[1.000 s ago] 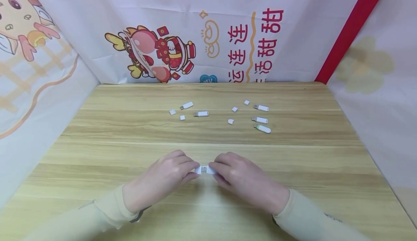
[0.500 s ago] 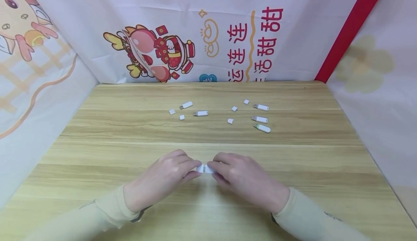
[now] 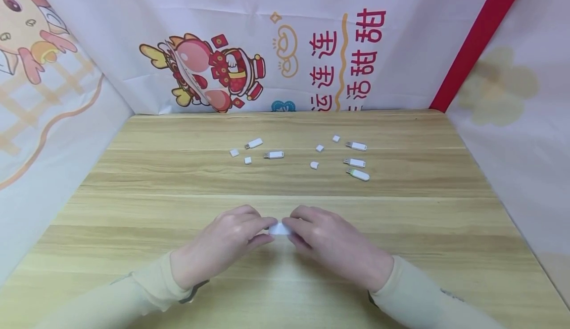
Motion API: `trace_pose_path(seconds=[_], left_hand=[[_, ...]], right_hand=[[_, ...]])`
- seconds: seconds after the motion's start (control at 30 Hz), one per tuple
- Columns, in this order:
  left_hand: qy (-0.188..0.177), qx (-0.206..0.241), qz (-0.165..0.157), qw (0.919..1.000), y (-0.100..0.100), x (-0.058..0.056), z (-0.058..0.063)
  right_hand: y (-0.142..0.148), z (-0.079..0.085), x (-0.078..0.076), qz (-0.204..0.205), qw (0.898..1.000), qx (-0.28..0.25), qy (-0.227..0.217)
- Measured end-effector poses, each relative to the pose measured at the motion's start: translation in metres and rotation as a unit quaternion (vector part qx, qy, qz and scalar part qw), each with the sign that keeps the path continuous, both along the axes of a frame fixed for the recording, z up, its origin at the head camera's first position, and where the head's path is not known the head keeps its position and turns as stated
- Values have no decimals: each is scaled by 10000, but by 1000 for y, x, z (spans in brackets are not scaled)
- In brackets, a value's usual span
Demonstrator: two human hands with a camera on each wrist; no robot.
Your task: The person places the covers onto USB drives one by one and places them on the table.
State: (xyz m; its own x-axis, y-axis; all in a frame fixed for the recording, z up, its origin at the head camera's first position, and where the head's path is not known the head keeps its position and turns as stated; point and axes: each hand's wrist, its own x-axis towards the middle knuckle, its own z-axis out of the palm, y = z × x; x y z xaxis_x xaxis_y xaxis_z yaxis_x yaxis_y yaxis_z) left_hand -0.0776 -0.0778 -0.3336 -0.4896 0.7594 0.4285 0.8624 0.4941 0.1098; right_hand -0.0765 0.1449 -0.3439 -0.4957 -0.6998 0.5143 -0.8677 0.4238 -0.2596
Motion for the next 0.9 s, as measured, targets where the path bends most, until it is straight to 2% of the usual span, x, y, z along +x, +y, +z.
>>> trace_pose_path(seconds=[0.13, 0.5, 0.7, 0.9], left_hand=[[-27, 79, 32, 10000, -1, -1, -1], [234, 215, 79, 9995, -1, -4, -4], [320, 247, 45, 9992, -1, -5, -4], [506, 349, -60, 9981, -1, -8, -2]], right_hand=[[-1, -1, 1, -53, 9999, 98, 60], [-6, 3, 5, -333, 9981, 338, 383], [-9, 4, 6, -438, 9966, 346, 598], [-10, 5, 6, -535, 9938, 636, 732]])
